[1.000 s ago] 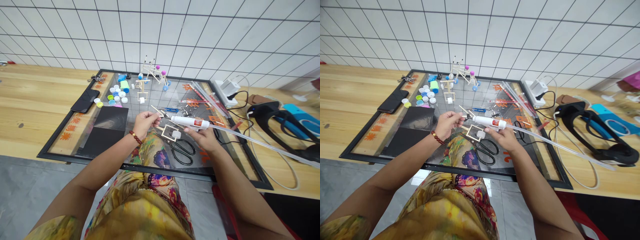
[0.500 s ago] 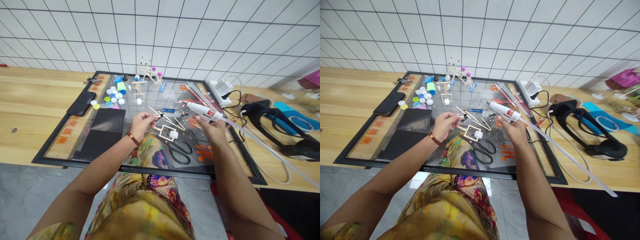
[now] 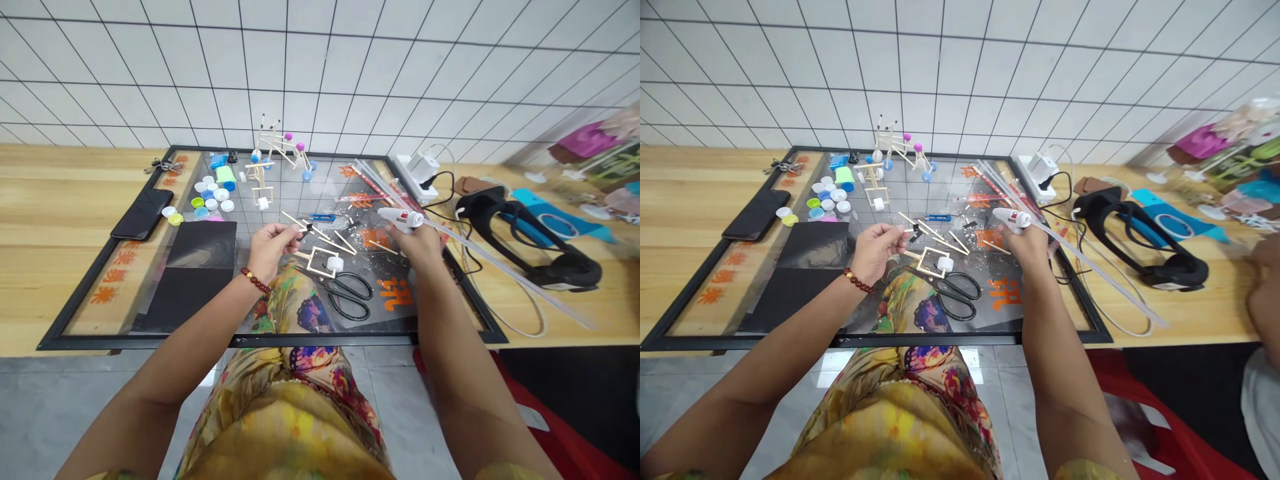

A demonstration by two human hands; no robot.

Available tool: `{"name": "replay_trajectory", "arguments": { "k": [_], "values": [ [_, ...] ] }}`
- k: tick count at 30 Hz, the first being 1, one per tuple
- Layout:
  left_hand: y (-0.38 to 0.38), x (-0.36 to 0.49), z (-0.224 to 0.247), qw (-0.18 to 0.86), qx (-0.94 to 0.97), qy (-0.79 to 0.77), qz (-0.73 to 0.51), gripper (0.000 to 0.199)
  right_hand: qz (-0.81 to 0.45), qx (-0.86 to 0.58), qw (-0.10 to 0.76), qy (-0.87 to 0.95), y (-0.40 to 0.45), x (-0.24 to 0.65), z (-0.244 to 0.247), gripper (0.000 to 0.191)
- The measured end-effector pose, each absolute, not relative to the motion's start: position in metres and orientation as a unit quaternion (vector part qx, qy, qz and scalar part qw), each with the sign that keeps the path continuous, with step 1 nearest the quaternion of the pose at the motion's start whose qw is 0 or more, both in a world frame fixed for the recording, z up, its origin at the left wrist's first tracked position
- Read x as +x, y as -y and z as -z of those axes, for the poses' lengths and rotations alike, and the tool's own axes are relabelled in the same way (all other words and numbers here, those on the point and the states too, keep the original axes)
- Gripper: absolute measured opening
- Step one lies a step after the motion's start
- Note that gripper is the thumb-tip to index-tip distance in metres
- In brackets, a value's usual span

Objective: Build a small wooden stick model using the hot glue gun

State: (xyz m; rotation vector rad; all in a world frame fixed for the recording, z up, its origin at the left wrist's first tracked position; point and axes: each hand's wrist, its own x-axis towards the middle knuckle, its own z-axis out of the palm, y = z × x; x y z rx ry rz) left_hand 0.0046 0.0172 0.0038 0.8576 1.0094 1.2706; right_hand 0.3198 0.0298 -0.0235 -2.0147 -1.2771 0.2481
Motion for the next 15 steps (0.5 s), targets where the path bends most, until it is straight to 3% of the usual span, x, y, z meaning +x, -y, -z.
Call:
{"name": "replay_trajectory", "arguments": {
  "k": [12, 15],
  "values": [
    [-0.016, 0.005, -0.006, 0.614, 0.367, -0.428, -0.552, 0.032, -0.079, -0.837, 0.211, 0.499, -0.005, 0.321, 0.016, 0.054],
    [-0.016, 0.005, -0.007, 0.617, 0.367, -0.424, -0.552, 0.032, 0.005, -0.857, 0.173, 0.485, 0.025, 0.309, 0.012, 0.061]
  ]
}}
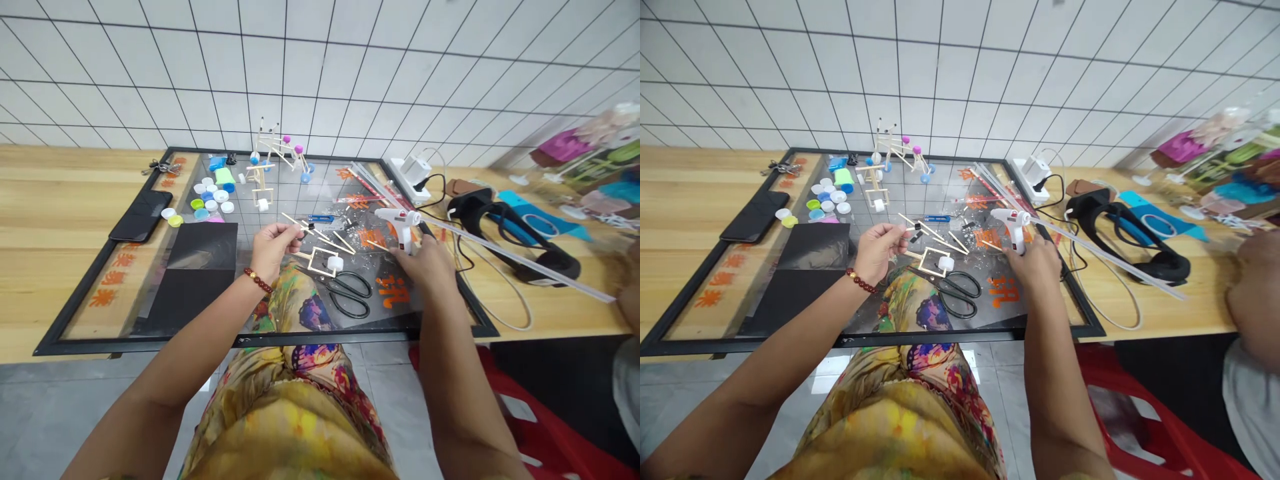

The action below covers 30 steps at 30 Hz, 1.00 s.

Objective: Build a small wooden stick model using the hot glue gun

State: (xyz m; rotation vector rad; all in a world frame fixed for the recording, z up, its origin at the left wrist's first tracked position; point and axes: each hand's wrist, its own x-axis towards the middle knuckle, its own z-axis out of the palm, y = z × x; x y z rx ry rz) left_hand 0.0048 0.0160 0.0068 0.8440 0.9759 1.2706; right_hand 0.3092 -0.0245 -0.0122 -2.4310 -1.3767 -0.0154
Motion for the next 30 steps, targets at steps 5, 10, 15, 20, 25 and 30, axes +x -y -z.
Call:
{"name": "replay_trajectory", "arguments": {
  "k": [5, 10, 15, 20, 25, 30],
  "values": [
    [-0.014, 0.007, -0.006, 0.626, 0.367, -0.42, -0.546, 0.032, 0.118, -0.761, 0.114, 0.628, 0.049, 0.274, 0.006, 0.038],
    [-0.015, 0.007, -0.004, 0.631, 0.37, -0.419, -0.538, 0.032, 0.115, -0.746, -0.016, 0.656, 0.021, 0.262, 0.0, 0.035],
    [-0.017, 0.006, -0.003, 0.63, 0.367, -0.417, -0.542, 0.03, 0.105, -0.738, -0.034, 0.666, 0.004, 0.261, -0.003, 0.033],
    [-0.017, 0.007, -0.002, 0.633, 0.372, -0.431, -0.524, 0.027, -0.065, -0.644, 0.248, 0.72, -0.007, 0.229, -0.002, 0.022],
    [-0.017, 0.008, 0.0, 0.631, 0.382, -0.439, -0.513, 0.023, -0.139, -0.541, 0.414, 0.719, -0.013, 0.208, 0.013, 0.018],
    [-0.016, 0.009, -0.002, 0.63, 0.406, -0.446, -0.489, 0.021, -0.22, -0.528, 0.432, 0.697, -0.011, 0.208, 0.03, 0.023]
  ]
}}
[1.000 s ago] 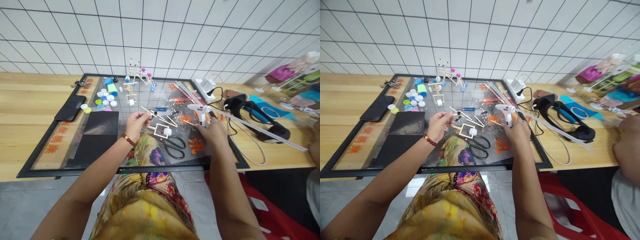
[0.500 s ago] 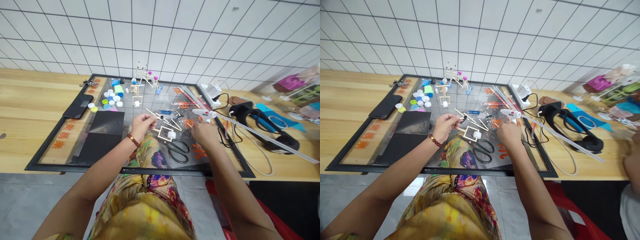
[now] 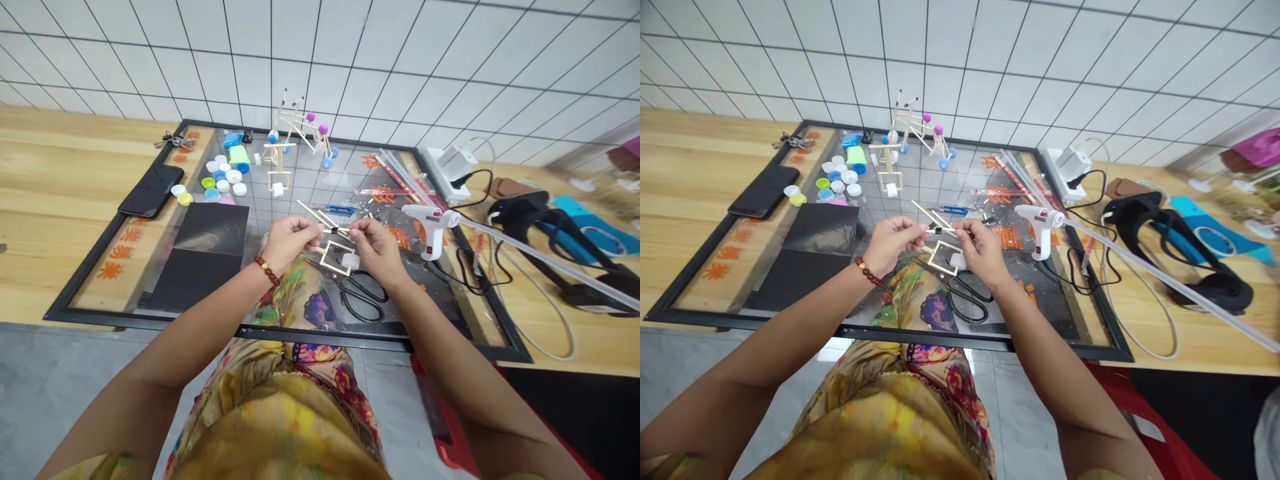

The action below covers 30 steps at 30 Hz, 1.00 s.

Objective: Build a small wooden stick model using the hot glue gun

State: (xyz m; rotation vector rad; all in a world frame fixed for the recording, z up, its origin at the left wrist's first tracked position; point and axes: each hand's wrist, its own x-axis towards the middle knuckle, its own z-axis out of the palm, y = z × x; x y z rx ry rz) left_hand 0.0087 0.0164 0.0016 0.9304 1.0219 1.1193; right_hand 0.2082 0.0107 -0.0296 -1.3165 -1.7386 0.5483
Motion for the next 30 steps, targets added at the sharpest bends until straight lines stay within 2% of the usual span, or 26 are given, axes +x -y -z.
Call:
{"name": "replay_trajectory", "arguments": {
  "k": [11, 30],
  "values": [
    [-0.016, 0.01, 0.0, 0.628, 0.403, -0.459, -0.482, 0.021, -0.235, -0.518, 0.438, 0.696, -0.004, 0.207, 0.031, 0.027],
    [-0.015, 0.011, 0.002, 0.629, 0.403, -0.466, -0.474, 0.026, -0.128, -0.498, 0.433, 0.74, -0.001, 0.204, 0.022, 0.021]
  ]
}}
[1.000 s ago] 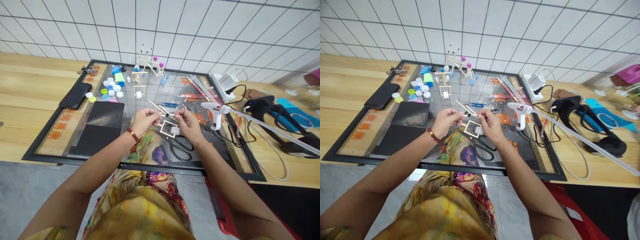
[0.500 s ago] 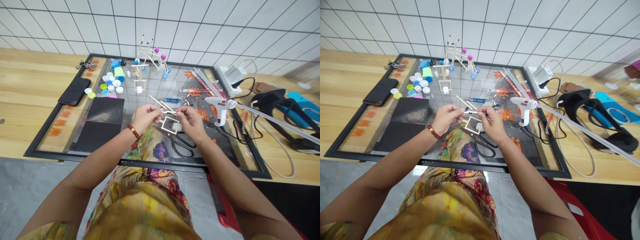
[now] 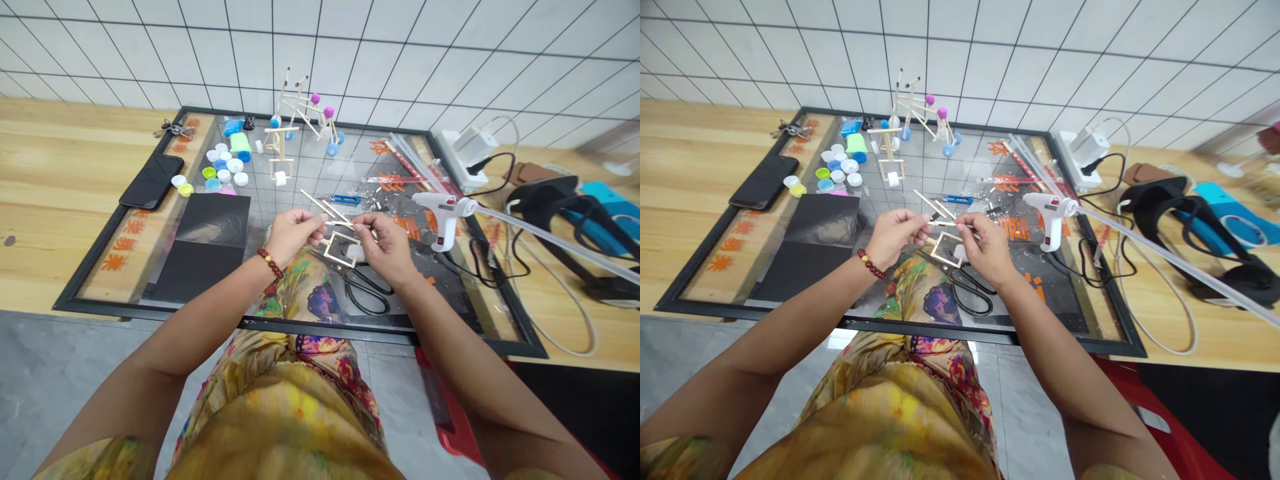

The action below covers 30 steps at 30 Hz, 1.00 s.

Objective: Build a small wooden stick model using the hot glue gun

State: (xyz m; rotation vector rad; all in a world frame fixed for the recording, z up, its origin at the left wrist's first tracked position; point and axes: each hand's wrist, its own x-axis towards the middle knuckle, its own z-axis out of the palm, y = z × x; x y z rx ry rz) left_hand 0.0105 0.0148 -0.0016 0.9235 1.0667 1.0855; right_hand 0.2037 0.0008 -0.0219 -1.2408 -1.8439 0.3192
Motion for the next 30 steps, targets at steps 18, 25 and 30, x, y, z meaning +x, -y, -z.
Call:
{"name": "replay_trajectory", "arguments": {
  "k": [18, 25, 30],
  "values": [
    [-0.015, 0.0105, 0.0052, 0.642, 0.391, -0.462, -0.471, 0.028, -0.108, -0.483, 0.433, 0.753, -0.0001, 0.203, 0.0208, 0.011],
    [-0.0144, 0.0103, 0.0045, 0.639, 0.392, -0.465, -0.471, 0.028, -0.084, -0.472, 0.429, 0.765, 0.0007, 0.2032, 0.0213, 0.01],
    [-0.0147, 0.0097, 0.0046, 0.632, 0.396, -0.466, -0.476, 0.027, -0.067, -0.46, 0.454, 0.76, 0.0036, 0.2033, 0.0184, 0.01]
  ]
}}
